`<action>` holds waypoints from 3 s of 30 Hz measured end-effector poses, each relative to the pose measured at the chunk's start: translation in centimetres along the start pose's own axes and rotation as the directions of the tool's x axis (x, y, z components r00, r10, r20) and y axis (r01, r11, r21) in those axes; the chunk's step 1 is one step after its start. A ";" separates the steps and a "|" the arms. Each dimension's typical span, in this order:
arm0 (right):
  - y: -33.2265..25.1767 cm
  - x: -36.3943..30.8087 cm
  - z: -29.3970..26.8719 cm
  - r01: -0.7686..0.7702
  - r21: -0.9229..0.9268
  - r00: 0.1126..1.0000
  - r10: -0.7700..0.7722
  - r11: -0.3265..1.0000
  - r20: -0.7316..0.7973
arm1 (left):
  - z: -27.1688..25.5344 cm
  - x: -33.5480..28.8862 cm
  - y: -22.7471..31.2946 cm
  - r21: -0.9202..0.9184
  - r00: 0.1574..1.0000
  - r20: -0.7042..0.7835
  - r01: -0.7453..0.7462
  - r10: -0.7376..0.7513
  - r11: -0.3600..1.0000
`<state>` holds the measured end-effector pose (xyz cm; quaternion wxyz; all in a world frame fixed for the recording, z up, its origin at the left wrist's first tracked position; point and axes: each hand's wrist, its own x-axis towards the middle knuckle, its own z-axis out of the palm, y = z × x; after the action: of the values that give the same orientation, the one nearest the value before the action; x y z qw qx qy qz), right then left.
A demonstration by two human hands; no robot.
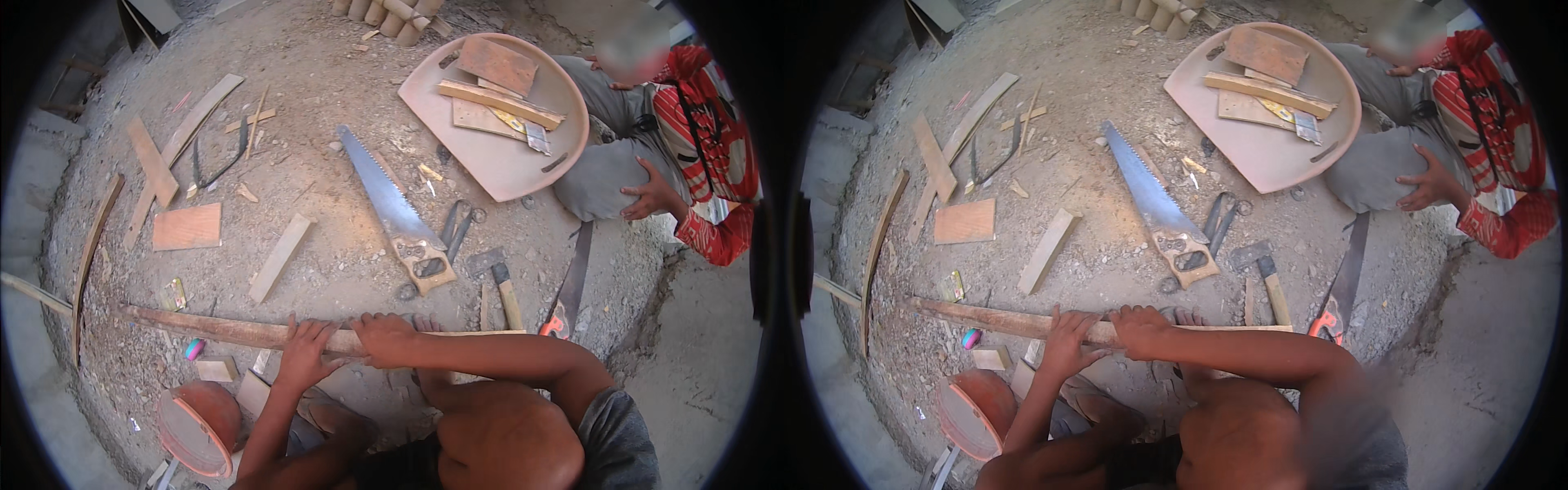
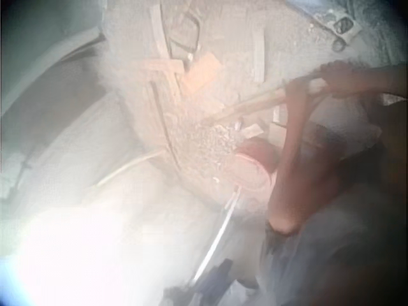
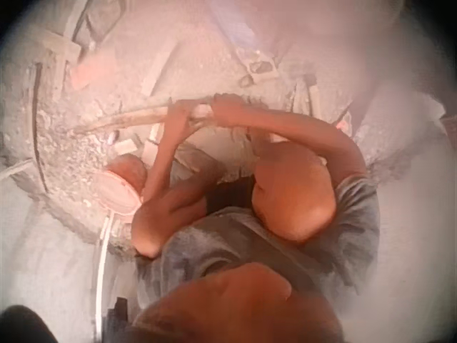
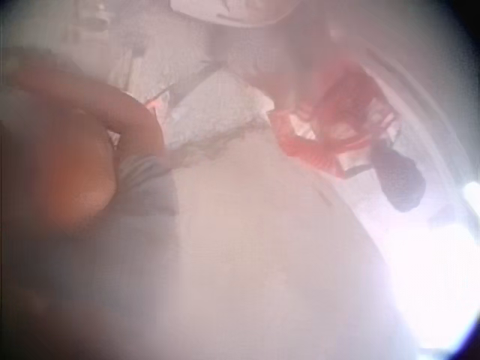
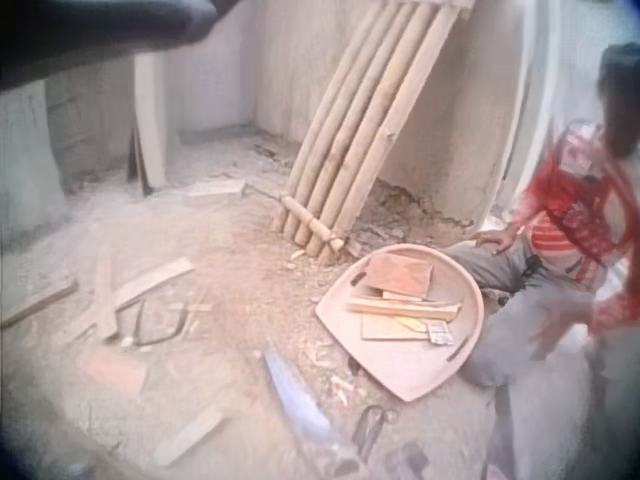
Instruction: The person uses a hand saw to cut a wood block and then uses an axe to trim a long curved piece of timber. They measure a piece of wood with a tape measure while a second person sits nearby.
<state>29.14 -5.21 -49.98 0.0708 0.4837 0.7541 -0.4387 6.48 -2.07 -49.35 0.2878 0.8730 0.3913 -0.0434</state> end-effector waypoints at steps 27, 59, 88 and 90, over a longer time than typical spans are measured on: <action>5.0 -1.1 -10.6 0.008 -0.203 1.000 -0.007 0.979 0.006 | -1.4 -0.6 -2.9 0.057 0.996 -0.010 -0.083 0.083 0.995; 18.1 -17.7 -4.5 -0.624 -0.048 0.764 0.596 0.780 -0.249 | -1.8 3.9 -9.2 -0.065 0.876 -0.191 0.439 -0.443 0.896; 19.6 -19.1 4.3 -0.870 0.078 0.473 0.868 0.488 -0.152 | 0.5 5.5 -11.1 -0.131 0.821 -0.449 0.332 -0.354 0.934; 19.1 -19.3 4.3 -0.820 0.160 0.500 0.824 0.549 -0.265 | 0.5 5.5 -11.2 -0.146 0.814 -0.433 0.361 -0.388 0.921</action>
<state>52.96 -18.43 -53.65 0.1484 0.8461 0.4316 -0.2754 2.40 7.20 -56.65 0.1990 0.7559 0.6126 0.1171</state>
